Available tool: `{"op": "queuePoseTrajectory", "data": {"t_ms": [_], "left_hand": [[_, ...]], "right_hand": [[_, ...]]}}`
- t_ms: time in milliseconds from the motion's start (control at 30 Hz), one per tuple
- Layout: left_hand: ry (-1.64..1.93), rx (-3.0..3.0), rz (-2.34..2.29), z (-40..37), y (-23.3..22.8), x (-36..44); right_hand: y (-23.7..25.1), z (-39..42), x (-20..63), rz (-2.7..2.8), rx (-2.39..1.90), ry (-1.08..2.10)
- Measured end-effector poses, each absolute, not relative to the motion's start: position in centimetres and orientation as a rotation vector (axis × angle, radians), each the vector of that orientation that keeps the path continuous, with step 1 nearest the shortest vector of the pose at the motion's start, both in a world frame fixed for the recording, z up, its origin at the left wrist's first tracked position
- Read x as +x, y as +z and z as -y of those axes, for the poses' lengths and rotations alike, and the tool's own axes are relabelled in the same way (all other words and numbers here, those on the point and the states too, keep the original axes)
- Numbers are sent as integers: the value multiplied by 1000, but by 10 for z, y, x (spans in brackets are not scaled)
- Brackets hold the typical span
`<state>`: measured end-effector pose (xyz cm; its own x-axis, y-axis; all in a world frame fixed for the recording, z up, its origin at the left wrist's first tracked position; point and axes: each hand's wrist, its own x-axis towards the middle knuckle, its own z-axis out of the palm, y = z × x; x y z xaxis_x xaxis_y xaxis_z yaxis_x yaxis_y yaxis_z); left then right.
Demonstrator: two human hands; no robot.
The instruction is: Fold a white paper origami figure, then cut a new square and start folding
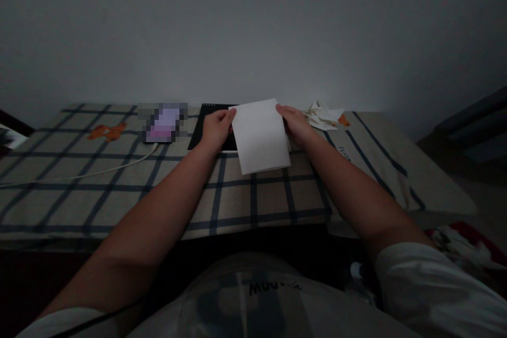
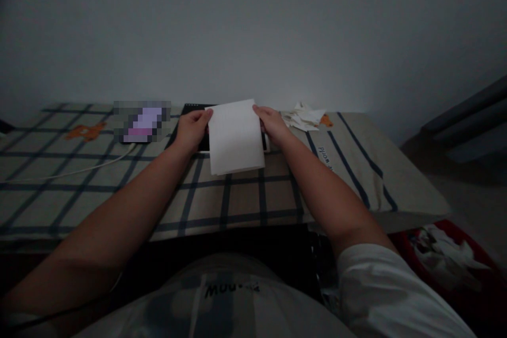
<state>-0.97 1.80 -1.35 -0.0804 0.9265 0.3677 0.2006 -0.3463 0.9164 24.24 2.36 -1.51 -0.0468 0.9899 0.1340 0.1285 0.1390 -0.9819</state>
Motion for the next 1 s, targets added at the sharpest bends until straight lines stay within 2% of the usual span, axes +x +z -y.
{"op": "queuePoseTrajectory", "data": {"t_ms": [267, 700, 833, 1000], "left_hand": [[1439, 1497, -1220, -18, -12, -9], [1429, 1552, -1241, -18, -13, -12], [1433, 1575, -1232, -18, -13, -12], [1411, 1595, -1215, -16, -12, -11]], "right_hand": [[-10, -20, 242, 1335, -1228, 976], [-7, -19, 244, 1262, -1168, 1119], [-9, -21, 243, 1199, -1029, 1205], [-13, -26, 243, 1143, -1030, 1155]]}}
